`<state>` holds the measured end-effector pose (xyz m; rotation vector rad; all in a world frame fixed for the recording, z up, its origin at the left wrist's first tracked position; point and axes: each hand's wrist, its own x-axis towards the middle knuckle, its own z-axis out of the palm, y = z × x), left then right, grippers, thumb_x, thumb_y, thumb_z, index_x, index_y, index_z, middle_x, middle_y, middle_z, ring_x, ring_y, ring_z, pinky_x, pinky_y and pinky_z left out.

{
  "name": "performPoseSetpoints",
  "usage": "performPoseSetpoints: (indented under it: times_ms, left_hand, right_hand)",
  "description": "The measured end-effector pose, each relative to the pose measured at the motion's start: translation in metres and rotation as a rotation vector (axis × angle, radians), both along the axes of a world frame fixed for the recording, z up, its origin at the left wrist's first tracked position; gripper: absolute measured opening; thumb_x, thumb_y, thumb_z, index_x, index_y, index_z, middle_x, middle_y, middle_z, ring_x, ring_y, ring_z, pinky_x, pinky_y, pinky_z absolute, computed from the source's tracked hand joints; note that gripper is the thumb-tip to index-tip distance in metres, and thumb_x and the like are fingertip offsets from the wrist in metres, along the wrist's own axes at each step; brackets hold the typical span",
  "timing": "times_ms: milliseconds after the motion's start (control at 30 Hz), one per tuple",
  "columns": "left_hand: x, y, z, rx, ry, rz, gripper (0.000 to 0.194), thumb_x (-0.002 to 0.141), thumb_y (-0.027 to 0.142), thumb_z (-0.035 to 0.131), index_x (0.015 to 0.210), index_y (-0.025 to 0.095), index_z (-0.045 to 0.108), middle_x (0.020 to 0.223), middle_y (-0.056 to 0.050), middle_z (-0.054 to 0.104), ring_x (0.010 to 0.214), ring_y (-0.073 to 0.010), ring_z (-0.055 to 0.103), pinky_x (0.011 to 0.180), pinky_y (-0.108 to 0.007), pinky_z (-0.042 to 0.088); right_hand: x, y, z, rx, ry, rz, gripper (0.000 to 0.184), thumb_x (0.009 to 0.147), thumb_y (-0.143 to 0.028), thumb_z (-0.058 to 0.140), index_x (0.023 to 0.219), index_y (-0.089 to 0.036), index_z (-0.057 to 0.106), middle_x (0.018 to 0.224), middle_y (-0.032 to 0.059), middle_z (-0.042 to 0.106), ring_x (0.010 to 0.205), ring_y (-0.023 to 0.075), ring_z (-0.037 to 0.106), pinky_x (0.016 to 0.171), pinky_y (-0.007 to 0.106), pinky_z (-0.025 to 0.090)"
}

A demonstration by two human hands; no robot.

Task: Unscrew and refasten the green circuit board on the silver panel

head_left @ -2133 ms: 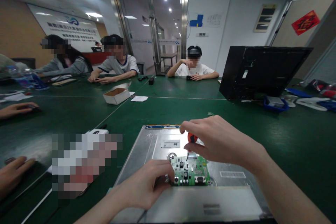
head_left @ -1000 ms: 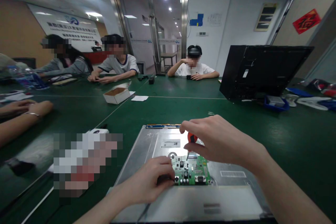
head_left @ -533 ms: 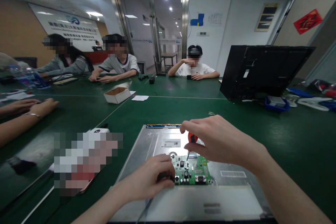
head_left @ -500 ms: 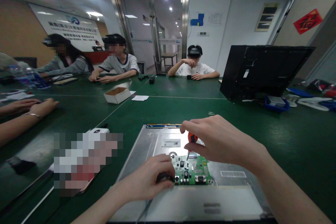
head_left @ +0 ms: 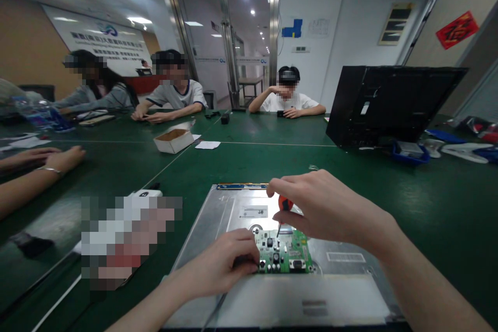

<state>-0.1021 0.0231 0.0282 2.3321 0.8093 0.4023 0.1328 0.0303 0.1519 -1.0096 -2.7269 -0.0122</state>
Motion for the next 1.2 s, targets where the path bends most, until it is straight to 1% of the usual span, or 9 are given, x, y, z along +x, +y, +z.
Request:
performPoseSetpoints:
  times_ms: [267,433,600,767,900,1067,1200]
  left_hand:
    - [-0.002,0.0,0.007,-0.043,0.037,-0.021,0.004,0.081,0.014,0.061,0.082,0.018,0.06,0.089,-0.003,0.058,0.083,-0.0188,0.055,0.069,-0.027,0.042]
    - [-0.001,0.0,0.007,-0.039,0.019,-0.024,0.007,0.085,0.012,0.055,0.081,0.018,0.056,0.087,-0.002,0.057,0.082,-0.0178,0.054,0.069,-0.027,0.04]
    - [-0.001,0.0,0.006,-0.058,0.02,-0.008,0.007,0.083,0.012,0.058,0.08,0.018,0.056,0.085,0.0,0.056,0.08,-0.0175,0.053,0.067,-0.027,0.039]
    - [-0.002,0.001,0.004,-0.067,0.025,-0.005,0.007,0.081,0.011,0.059,0.08,0.018,0.058,0.085,0.0,0.057,0.08,-0.0174,0.054,0.067,-0.026,0.039]
    - [-0.004,0.002,0.003,-0.063,0.045,-0.012,0.008,0.082,0.011,0.058,0.084,0.019,0.061,0.089,-0.002,0.059,0.081,-0.0178,0.055,0.069,-0.027,0.04]
    - [-0.005,0.001,0.003,-0.023,0.062,0.001,0.011,0.08,0.011,0.055,0.086,0.018,0.061,0.088,-0.002,0.06,0.078,-0.0178,0.055,0.067,-0.026,0.041]
    - [-0.004,0.001,0.005,-0.02,0.044,0.012,0.008,0.078,0.014,0.057,0.083,0.018,0.06,0.085,-0.002,0.059,0.077,-0.0181,0.054,0.065,-0.025,0.041]
  right_hand:
    - [0.002,-0.001,0.0,-0.008,-0.001,0.004,0.015,0.088,-0.029,0.062,0.098,-0.021,0.053,0.088,-0.0016,0.068,0.067,0.0133,0.058,0.053,0.027,0.026]
    - [0.001,-0.001,0.0,-0.008,0.003,0.01,0.015,0.088,-0.03,0.061,0.098,-0.022,0.053,0.088,-0.0022,0.068,0.066,0.0133,0.058,0.052,0.027,0.026]
    - [-0.001,-0.003,0.001,-0.034,0.012,0.025,0.016,0.087,-0.028,0.062,0.1,-0.022,0.055,0.091,-0.0017,0.069,0.068,0.0131,0.058,0.054,0.026,0.027]
    - [-0.004,-0.008,0.003,-0.073,0.024,0.068,0.018,0.085,-0.025,0.064,0.102,-0.022,0.057,0.095,-0.0012,0.069,0.069,0.0128,0.058,0.054,0.026,0.028]
    - [-0.01,-0.01,0.002,-0.089,0.035,0.126,0.016,0.087,-0.024,0.061,0.102,-0.022,0.057,0.094,-0.0007,0.069,0.07,0.0129,0.058,0.054,0.026,0.027]
    - [-0.016,-0.012,-0.001,-0.118,0.046,0.199,0.009,0.088,-0.023,0.059,0.095,-0.02,0.054,0.089,-0.001,0.067,0.07,0.0115,0.056,0.054,0.026,0.026]
    - [-0.019,-0.013,-0.003,-0.095,0.035,0.217,0.007,0.091,-0.026,0.056,0.092,-0.019,0.054,0.086,-0.0008,0.065,0.066,0.0111,0.053,0.053,0.027,0.024]
